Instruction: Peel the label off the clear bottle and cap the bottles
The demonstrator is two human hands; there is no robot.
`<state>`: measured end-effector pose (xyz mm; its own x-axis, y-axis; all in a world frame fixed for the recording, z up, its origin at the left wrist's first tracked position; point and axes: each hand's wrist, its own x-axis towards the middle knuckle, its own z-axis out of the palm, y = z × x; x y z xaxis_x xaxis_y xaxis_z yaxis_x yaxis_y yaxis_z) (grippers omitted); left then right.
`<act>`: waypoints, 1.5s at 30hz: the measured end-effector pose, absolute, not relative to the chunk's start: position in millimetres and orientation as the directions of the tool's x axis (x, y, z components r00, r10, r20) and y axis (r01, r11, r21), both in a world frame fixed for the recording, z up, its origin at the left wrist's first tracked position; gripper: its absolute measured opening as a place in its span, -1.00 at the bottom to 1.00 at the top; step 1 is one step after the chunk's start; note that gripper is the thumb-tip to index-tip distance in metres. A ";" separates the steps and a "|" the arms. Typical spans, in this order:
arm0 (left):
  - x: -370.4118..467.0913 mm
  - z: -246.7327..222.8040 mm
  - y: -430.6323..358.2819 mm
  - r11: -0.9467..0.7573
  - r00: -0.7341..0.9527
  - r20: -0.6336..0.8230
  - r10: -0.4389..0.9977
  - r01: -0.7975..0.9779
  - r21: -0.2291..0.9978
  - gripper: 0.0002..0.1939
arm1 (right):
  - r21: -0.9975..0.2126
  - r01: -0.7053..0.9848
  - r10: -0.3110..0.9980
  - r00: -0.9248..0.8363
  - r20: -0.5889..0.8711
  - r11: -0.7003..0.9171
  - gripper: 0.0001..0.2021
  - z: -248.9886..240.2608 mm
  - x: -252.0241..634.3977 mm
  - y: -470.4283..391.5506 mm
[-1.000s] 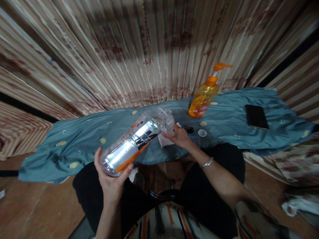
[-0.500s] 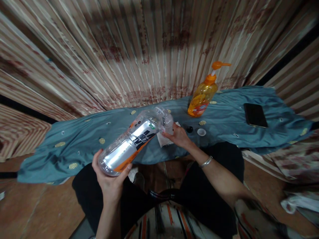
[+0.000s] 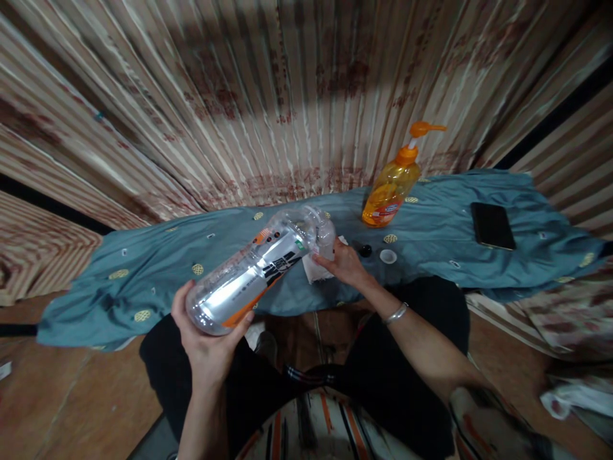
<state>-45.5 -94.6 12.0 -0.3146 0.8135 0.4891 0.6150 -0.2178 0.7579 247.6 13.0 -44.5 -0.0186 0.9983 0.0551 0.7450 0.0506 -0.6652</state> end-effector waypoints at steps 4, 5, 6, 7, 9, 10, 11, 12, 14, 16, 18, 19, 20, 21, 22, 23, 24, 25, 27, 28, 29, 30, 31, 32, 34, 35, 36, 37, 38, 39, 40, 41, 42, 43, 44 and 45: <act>-40.6 12.9 -93.7 -0.210 -0.333 0.482 0.810 0.603 0.769 0.10 | -0.672 0.739 0.997 0.001 0.084 0.056 -0.57 -47.3 247.3 13.3; -38.9 13.5 -93.4 -0.213 -0.340 0.485 0.806 0.598 0.772 0.10 | -0.674 0.736 0.996 0.002 0.090 0.060 -0.58 -47.5 247.3 13.3; -37.2 14.3 -93.1 -0.214 -0.346 0.488 0.801 0.595 0.775 0.09 | -0.677 0.733 0.995 0.001 0.095 0.064 -0.58 -47.4 247.4 13.2; -35.6 15.2 -92.9 -0.214 -0.353 0.489 0.798 0.592 0.777 0.09 | -0.679 0.731 0.995 0.000 0.098 0.067 -0.58 -47.0 247.5 13.1; -33.0 16.8 -92.8 -0.204 -0.363 0.483 0.797 0.590 0.781 0.10 | -0.679 0.731 0.996 -0.005 0.094 0.068 -0.57 -45.6 247.6 12.9; -32.1 17.4 -92.9 -0.196 -0.367 0.477 0.799 0.591 0.782 0.10 | -0.677 0.733 0.996 -0.007 0.086 0.063 -0.57 -44.8 247.6 12.8; -31.4 18.0 -93.1 -0.186 -0.372 0.471 0.800 0.591 0.785 0.10 | -0.674 0.737 0.997 -0.006 0.077 0.057 -0.57 -44.2 247.4 12.8; -30.9 18.4 -93.5 -0.180 -0.378 0.468 0.799 0.592 0.786 0.11 | -0.671 0.740 0.997 -0.006 0.072 0.053 -0.57 -43.9 247.2 12.8; -30.3 18.8 -94.2 -0.178 -0.382 0.473 0.794 0.598 0.781 0.10 | -0.669 0.741 0.997 -0.005 0.076 0.055 -0.57 -44.2 246.5 12.9; -29.9 18.9 -94.9 -0.188 -0.380 0.488 0.786 0.606 0.773 0.07 | -0.670 0.739 0.995 -0.002 0.100 0.069 -0.58 -45.8 245.7 13.2; -29.5 18.5 -95.5 -0.199 -0.374 0.501 0.781 0.611 0.767 0.05 | -0.668 0.740 0.993 0.005 0.119 0.077 -0.59 -47.9 245.1 13.4; -29.3 18.2 -95.9 -0.202 -0.374 0.503 0.779 0.609 0.767 0.05 | -0.667 0.741 0.992 0.009 0.124 0.077 -0.58 -48.9 244.9 13.5; -29.2 17.8 -96.2 -0.204 -0.377 0.503 0.777 0.606 0.769 0.05 | -0.666 0.742 0.992 0.012 0.125 0.075 -0.58 -49.9 245.0 13.6; -29.0 17.3 -96.5 -0.203 -0.383 0.502 0.775 0.601 0.773 0.06 | -0.666 0.742 0.992 0.013 0.124 0.074 -0.58 -50.7 245.2 13.6; -28.8 16.9 -96.9 -0.201 -0.392 0.500 0.772 0.595 0.778 0.06 | -0.666 0.742 0.992 0.011 0.123 0.074 -0.58 -51.5 245.5 13.7; -28.6 16.4 -97.3 -0.200 -0.400 0.498 0.769 0.591 0.782 0.06 | -0.666 0.742 0.992 0.007 0.124 0.078 -0.58 -52.1 246.0 13.6; -28.5 16.1 -97.6 -0.201 -0.404 0.499 0.766 0.587 0.784 0.06 | -0.665 0.743 0.992 0.003 0.125 0.081 -0.59 -52.8 246.5 13.6; -28.5 15.8 -98.0 -0.205 -0.404 0.503 0.764 0.586 0.784 0.05 | -0.664 0.743 0.992 -0.002 0.125 0.085 -0.59 -53.4 247.1 13.4; -28.6 15.3 -98.7 -0.218 -0.397 0.513 0.761 0.588 0.779 0.04 | -0.667 0.739 0.992 -0.011 0.129 0.095 -0.59 -54.6 248.1 13.0; -28.7 15.1 -98.9 -0.224 -0.395 0.517 0.760 0.587 0.778 0.04 | -0.671 0.734 0.991 -0.015 0.133 0.102 -0.57 -55.3 248.5 12.8; -28.8 14.9 -99.1 -0.226 -0.395 0.517 0.759 0.585 0.779 0.04 | -0.678 0.726 0.990 -0.019 0.140 0.110 -0.54 -56.0 248.8 12.6; -29.0 14.7 -99.3 -0.225 -0.398 0.514 0.760 0.581 0.782 0.04 | -0.688 0.715 0.989 -0.023 0.148 0.120 -0.50 -56.8 249.0 12.4; -29.1 14.6 -99.4 -0.220 -0.401 0.508 0.762 0.578 0.786 0.05 | -0.700 0.702 0.987 -0.026 0.160 0.132 -0.44 -57.5 249.0 12.3; -29.2 14.5 -99.4 -0.214 -0.403 0.503 0.765 0.578 0.788 0.06 | -0.711 0.689 0.985 -0.026 0.171 0.142 -0.36 -58.2 249.0 12.2; -29.3 14.4 -99.6 -0.208 -0.400 0.501 0.768 0.584 0.785 0.06 | -0.729 0.668 0.982 -0.015 0.191 0.152 -0.20 -59.1 248.8 12.4; -29.3 14.3 -99.7 -0.211 -0.394 0.505 0.768 0.589 0.780 0.06 | -0.733 0.663 0.980 -0.007 0.197 0.152 -0.13 -59.3 248.7 12.6; -29.3 14.3 -99.9 -0.217 -0.387 0.510 0.769 0.592 0.776 0.05 | -0.734 0.663 0.980 -0.001 0.200 0.150 -0.09 -59.0 248.7 12.8; -29.4 14.1 -100.1 -0.225 -0.380 0.515 0.769 0.593 0.773 0.05 | -0.732 0.665 0.980 0.000 0.200 0.149 -0.08 -58.5 248.7 12.9; -29.4 13.8 -100.4 -0.231 -0.374 0.518 0.769 0.594 0.771 0.05 | -0.729 0.668 0.980 -0.003 0.197 0.148 -0.09 -57.7 248.8 12.9; -29.5 13.5 -100.7 -0.235 -0.372 0.520 0.769 0.593 0.771 0.05 | -0.726 0.671 0.981 -0.009 0.194 0.150 -0.13 -56.6 248.9 12.7; -29.5 13.1 -101.1 -0.239 -0.372 0.522 0.768 0.590 0.771 0.05 | -0.724 0.672 0.981 -0.015 0.193 0.152 -0.18 -55.4 249.2 12.4; -29.5 12.7 -101.4 -0.244 -0.373 0.524 0.765 0.585 0.773 0.06 | -0.724 0.672 0.981 -0.018 0.194 0.156 -0.23 -54.1 249.6 12.0; -29.5 12.3 -101.7 -0.249 -0.375 0.524 0.765 0.579 0.777 0.05 | -0.728 0.668 0.981 -0.021 0.195 0.158 -0.29 -52.9 250.2 11.5; -29.3 12.1 -102.0 -0.253 -0.374 0.525 0.764 0.574 0.778 0.05 | -0.734 0.660 0.980 -0.022 0.196 0.161 -0.34 -51.8 250.9 11.0; -29.1 12.1 -102.2 -0.257 -0.373 0.527 0.763 0.574 0.778 0.05 | -0.742 0.650 0.980 -0.026 0.196 0.165 -0.38 -50.9 251.8 10.5; -28.8 12.4 -102.4 -0.258 -0.372 0.532 0.761 0.578 0.774 0.05 | -0.751 0.638 0.980 -0.033 0.195 0.171 -0.41 -50.3 252.7 10.3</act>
